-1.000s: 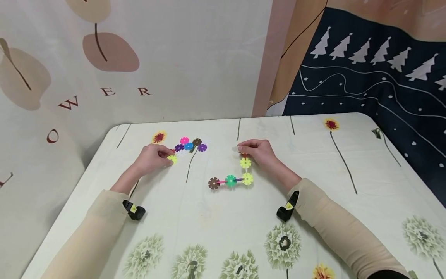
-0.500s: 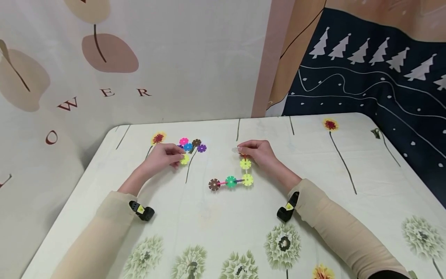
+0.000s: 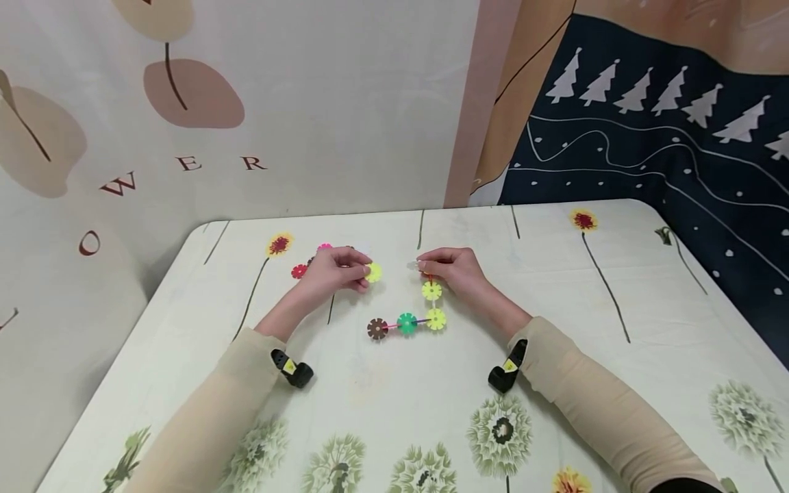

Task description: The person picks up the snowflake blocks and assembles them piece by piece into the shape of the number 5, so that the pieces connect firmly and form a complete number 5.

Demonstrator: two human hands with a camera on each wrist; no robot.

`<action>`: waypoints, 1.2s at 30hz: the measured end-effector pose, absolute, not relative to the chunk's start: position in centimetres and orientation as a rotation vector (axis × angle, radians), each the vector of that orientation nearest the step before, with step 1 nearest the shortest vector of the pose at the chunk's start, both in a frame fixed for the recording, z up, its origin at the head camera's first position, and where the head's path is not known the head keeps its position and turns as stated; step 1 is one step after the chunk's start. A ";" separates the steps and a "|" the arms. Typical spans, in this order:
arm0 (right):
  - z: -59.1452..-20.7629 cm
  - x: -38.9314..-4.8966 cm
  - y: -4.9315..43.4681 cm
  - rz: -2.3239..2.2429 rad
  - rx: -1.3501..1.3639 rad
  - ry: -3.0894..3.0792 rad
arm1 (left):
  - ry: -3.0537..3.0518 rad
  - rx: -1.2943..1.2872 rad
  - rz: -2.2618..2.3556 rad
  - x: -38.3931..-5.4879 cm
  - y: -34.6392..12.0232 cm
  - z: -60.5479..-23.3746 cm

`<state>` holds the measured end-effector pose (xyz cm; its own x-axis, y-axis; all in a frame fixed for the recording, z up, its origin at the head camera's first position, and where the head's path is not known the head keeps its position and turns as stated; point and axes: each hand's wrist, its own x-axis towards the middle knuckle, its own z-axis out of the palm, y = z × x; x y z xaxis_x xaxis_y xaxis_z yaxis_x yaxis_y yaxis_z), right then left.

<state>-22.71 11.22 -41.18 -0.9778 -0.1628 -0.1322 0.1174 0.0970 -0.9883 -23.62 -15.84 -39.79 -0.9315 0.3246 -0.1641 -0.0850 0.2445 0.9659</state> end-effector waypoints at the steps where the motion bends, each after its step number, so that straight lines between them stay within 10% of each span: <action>1: -41.1 -22.7 11.2 -1.983 -0.047 2.159 | 2.187 0.217 1.741 -23.6 -15.5 -39.8; 36: -41.1 -22.4 10.9 -1.980 -0.104 2.122 | 2.057 0.222 1.837 -23.7 -12.1 -40.0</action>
